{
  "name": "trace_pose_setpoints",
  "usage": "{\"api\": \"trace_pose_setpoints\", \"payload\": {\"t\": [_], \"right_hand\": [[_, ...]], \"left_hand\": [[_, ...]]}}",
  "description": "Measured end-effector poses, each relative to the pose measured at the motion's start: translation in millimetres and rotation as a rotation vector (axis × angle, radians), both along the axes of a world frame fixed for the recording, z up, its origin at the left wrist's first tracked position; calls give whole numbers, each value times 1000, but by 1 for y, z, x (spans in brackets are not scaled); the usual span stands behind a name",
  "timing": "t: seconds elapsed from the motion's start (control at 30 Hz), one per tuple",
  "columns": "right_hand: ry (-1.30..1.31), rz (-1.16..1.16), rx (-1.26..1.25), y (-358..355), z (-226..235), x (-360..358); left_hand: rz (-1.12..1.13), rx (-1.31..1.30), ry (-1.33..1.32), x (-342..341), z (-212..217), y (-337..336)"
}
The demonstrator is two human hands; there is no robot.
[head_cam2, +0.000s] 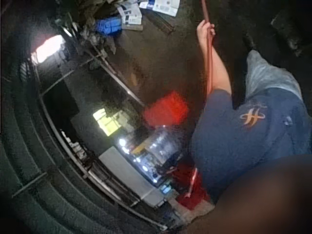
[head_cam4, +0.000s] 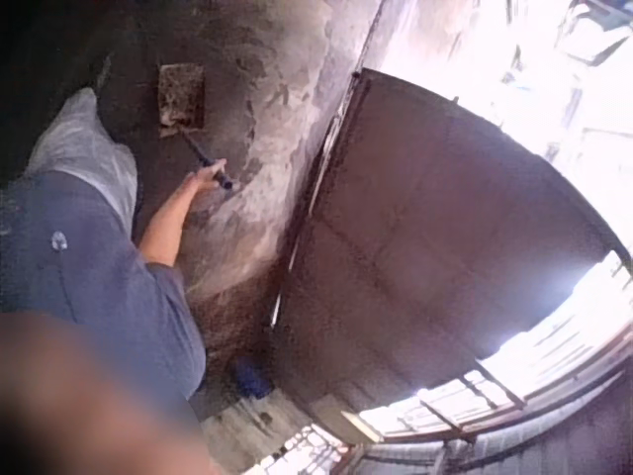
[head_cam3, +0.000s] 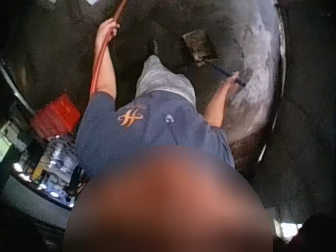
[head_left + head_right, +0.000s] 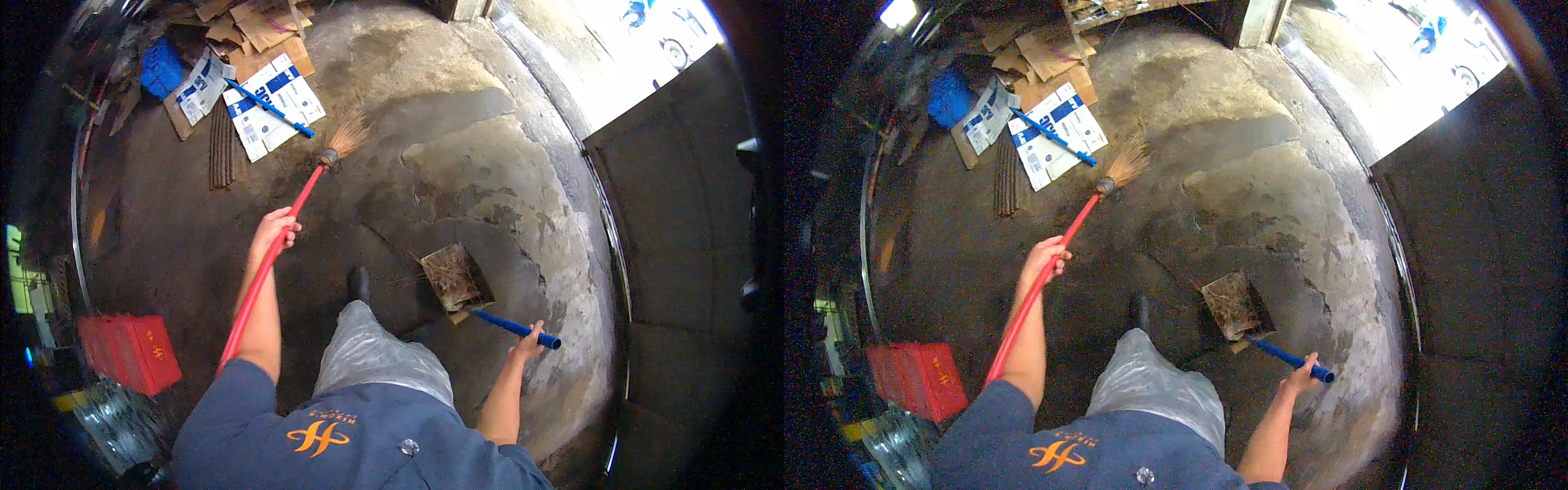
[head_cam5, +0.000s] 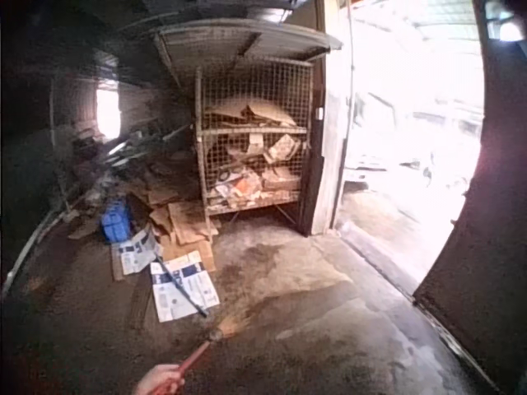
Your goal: The person sweeps debris on a concrete floor using a red-handled broom and a blue-handled dustpan. They gather scattered trash and sweep it into the dustpan, then move toward a wire mesh bin and continue sweeping nearby areas.
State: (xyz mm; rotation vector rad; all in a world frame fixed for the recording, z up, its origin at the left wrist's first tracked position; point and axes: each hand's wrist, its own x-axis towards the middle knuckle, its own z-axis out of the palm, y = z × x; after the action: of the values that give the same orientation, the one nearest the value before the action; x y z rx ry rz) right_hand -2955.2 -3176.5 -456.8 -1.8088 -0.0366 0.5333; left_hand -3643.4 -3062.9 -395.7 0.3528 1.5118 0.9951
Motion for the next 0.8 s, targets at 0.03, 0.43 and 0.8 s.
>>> {"api": "trace_pose_setpoints", "payload": {"t": [0.03,0.43,0.8], "right_hand": [[-6,14,3,7,-2,-12],[-145,-78,-102,60,-2,-57],[-191,-85,-32,37,11,-65]], "left_hand": [[-23,-33,-83,3,-15,9],[-558,-75,61,-33,123,-59],[-823,-241,143,59,0,49]]}}
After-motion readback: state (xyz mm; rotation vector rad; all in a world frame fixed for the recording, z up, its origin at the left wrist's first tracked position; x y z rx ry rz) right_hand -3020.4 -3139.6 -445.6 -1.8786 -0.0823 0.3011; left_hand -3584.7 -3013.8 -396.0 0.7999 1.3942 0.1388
